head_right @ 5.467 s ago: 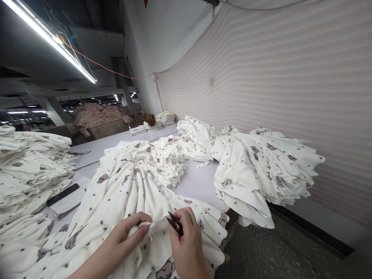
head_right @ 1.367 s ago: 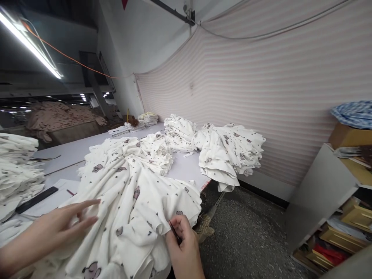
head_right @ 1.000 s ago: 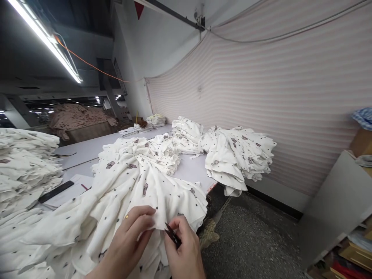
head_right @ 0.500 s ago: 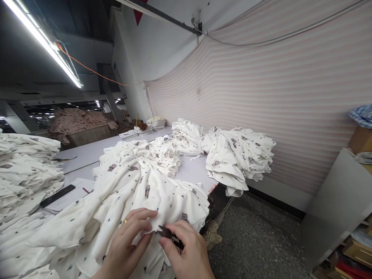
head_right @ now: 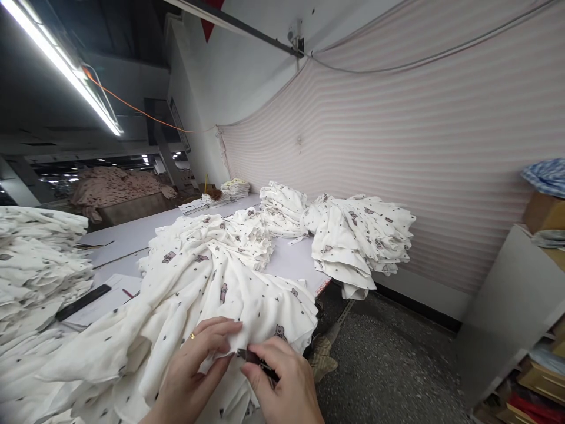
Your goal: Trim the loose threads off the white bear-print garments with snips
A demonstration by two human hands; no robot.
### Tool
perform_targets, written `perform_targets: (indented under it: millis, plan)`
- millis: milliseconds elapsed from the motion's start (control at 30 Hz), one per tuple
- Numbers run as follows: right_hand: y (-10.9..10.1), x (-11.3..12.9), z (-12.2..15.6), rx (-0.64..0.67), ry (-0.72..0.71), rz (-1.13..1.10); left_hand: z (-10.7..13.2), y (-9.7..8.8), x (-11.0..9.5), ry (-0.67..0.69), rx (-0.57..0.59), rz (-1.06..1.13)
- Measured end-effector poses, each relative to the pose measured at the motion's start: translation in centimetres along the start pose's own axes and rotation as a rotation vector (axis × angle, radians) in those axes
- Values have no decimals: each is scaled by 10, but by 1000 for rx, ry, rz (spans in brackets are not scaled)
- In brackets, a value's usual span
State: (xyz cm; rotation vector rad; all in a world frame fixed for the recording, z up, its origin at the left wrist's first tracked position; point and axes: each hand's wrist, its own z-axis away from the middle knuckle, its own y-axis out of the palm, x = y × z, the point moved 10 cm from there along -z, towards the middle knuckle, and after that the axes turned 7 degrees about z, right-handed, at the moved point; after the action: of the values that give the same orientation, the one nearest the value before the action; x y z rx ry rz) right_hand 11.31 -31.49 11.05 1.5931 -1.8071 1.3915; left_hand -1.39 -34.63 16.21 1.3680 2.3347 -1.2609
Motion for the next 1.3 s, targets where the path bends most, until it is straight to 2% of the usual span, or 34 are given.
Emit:
perform_targets:
  millis: [133,200,333,433,667,900,1000,1167,1300]
  plan:
    - [-5,0,3,-87,-5,25,2,7,31,-306,33,168]
    - [-7,2,4,-141,-23,88,5,12,39,-382,51,267]
    - [-6,9,0,-174,-35,272,5,21,44,-431,111,407]
    - [1,15,-7,-61,-47,345,2,22,41,-439,133,447]
    - [3,12,-11,40,-31,350,1,22,43,-478,170,470]
    - [3,13,-13,42,-30,340,-1,22,41,-500,198,479]
    - [-4,4,-11,-40,1,235,-1,18,47,-547,178,482]
    - [-15,-40,-1,-299,189,11,2,9,70,-712,29,641]
    - [-9,-37,-16,-307,108,44,0,14,75,-765,12,767]
